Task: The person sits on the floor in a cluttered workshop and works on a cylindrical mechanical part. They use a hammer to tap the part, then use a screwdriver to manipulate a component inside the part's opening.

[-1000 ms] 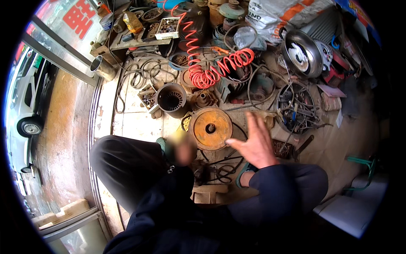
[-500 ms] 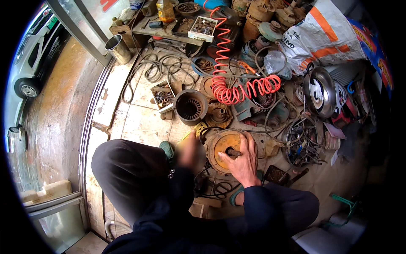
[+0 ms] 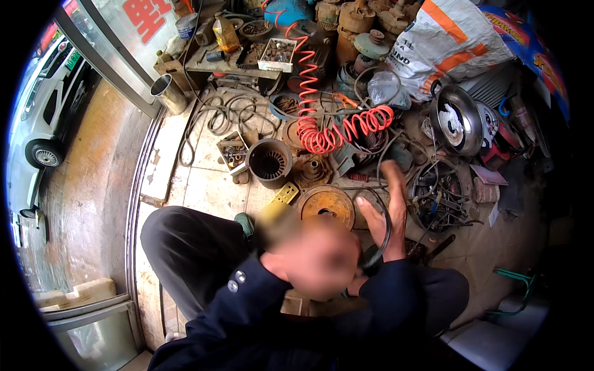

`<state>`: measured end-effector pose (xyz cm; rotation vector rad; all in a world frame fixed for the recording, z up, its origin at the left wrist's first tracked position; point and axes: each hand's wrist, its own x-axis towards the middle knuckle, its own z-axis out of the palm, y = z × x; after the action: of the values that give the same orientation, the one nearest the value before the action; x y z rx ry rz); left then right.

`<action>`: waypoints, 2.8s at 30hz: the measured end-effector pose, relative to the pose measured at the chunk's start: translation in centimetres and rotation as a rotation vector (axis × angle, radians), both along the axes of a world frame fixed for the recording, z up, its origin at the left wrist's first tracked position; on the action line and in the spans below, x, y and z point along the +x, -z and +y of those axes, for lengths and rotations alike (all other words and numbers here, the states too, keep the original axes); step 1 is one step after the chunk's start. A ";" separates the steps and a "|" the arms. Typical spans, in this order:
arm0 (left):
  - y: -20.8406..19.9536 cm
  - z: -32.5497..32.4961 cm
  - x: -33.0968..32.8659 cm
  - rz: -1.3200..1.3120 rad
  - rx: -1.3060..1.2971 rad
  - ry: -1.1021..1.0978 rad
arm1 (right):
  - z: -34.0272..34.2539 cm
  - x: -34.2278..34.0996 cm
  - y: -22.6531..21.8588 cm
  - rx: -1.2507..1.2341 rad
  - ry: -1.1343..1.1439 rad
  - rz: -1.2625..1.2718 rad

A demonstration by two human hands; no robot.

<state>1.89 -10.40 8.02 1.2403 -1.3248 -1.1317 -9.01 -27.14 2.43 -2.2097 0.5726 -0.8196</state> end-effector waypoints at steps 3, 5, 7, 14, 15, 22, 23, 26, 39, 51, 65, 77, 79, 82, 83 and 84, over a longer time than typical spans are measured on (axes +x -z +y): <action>0.4 0.3 -3.3 -0.237 0.091 0.041 | -1.2 -2.7 -0.3 0.340 -0.001 0.070; 0.3 0.6 -2.8 -0.233 0.003 -0.140 | -3.5 -6.0 -4.2 0.051 0.209 0.101; 1.1 1.4 -0.4 -0.525 -0.143 -0.358 | -4.0 -8.2 -7.8 -0.121 0.430 0.131; 7.2 7.5 5.4 0.147 0.239 -1.201 | -1.5 -12.4 -14.9 0.548 -0.115 0.367; 8.2 7.8 5.2 0.293 0.117 -1.303 | 0.2 -12.5 -13.4 0.630 -0.332 0.406; 12.2 9.9 3.6 0.835 0.021 -1.491 | 22.9 -4.5 -1.3 1.586 -0.853 0.290; 12.9 10.9 4.1 0.824 -0.003 -1.493 | 22.9 -3.5 -2.3 1.057 -0.945 0.310; 14.6 13.1 5.6 0.999 -0.086 -1.542 | 18.5 -1.6 -4.6 0.180 -0.954 0.326; 27.5 9.5 3.5 1.153 0.538 -1.512 | 6.4 3.3 7.7 0.130 0.140 0.442; 33.0 1.4 -1.9 0.826 0.722 -1.330 | -6.6 -4.4 15.3 0.819 0.310 -0.065; 32.0 -6.4 -2.8 0.269 0.586 -1.274 | -10.9 -14.7 22.3 1.186 0.815 -0.033; 31.3 -3.2 0.7 -0.063 0.519 -1.451 | -8.1 -9.5 28.7 1.717 0.725 -0.137; 31.2 -3.0 0.8 -0.166 0.632 -1.415 | -8.4 -9.5 31.0 1.698 0.686 -0.164; 31.2 -3.0 0.7 -0.298 0.691 -1.341 | -9.1 -11.0 34.7 1.682 0.547 -0.218; 31.0 -3.3 0.6 -0.347 0.700 -1.327 | -9.0 -12.0 35.8 1.709 0.587 -0.264; 31.0 -3.6 0.5 -0.395 0.703 -1.317 | -8.5 -11.4 35.7 1.732 0.623 -0.312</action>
<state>2.39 -14.01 -22.96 2.3772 -0.0643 -0.3300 -20.37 -35.64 -33.30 -0.3109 1.1826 -0.4996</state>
